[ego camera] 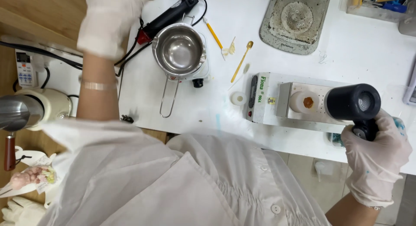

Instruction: Melting wax in molds with a heat gun and decorating them with dried flowers.

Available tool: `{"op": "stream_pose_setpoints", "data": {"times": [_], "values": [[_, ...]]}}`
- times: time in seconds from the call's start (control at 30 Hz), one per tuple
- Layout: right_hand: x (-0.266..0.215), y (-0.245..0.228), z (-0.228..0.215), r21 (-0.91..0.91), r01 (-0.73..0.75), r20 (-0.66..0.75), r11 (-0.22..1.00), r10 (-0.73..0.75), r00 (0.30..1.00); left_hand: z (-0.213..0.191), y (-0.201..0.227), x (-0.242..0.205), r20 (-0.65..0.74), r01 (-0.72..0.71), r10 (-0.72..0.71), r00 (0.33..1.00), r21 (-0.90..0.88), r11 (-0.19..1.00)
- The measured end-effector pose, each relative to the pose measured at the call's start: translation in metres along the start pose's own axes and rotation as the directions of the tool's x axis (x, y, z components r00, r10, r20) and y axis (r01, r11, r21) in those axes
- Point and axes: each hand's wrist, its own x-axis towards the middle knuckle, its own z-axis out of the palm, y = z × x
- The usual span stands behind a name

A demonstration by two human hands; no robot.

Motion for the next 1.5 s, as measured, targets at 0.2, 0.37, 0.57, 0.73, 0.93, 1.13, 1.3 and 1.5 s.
{"op": "stream_pose_setpoints", "data": {"times": [0.2, 0.37, 0.57, 0.73, 0.93, 1.13, 1.3, 1.5], "values": [[0.002, 0.005, 0.0, -0.034, 0.159, -0.01, 0.987, -0.16, 0.987, 0.062, 0.083, -0.176, 0.402, 0.19, -0.199, 0.894, 0.063, 0.98], [0.002, 0.015, 0.001, -0.035, 0.197, 0.03, 0.98, -0.196, 0.98, 0.206, 0.029, -0.244, 0.585, 0.48, -0.401, 0.705, 0.023, 0.877], [0.002, -0.01, -0.007, -0.017, 0.198, 0.029, 0.98, -0.198, 0.98, 0.261, 0.048, -0.197, 0.258, 0.249, -0.263, 0.93, 0.089, 0.964], [0.002, -0.006, -0.008, 0.0, 0.158, 0.043, 0.987, -0.158, 0.987, 0.334, 0.029, -0.16, 0.346, 0.018, -0.205, 0.915, 0.474, 0.88], [0.006, -0.003, -0.01, 0.045, 0.072, 0.036, 0.996, -0.073, 0.997, 0.341, 0.026, -0.159, 0.445, 0.074, -0.305, 0.842, 0.464, 0.883], [0.007, 0.004, -0.004, 0.032, 0.056, 0.06, 0.998, -0.058, 0.997, 0.379, 0.016, -0.194, 0.468, 0.089, -0.29, 0.835, 0.405, 0.91], [0.006, 0.005, -0.001, 0.082, 0.078, 0.053, 0.994, -0.082, 0.995, 0.382, 0.028, -0.192, 0.602, 0.223, -0.448, 0.66, 0.413, 0.883], [0.004, 0.002, -0.009, 0.039, 0.105, 0.011, 0.994, -0.106, 0.994, 0.227, 0.077, -0.149, 0.667, 0.499, -0.41, 0.622, 0.066, 0.864]]}}
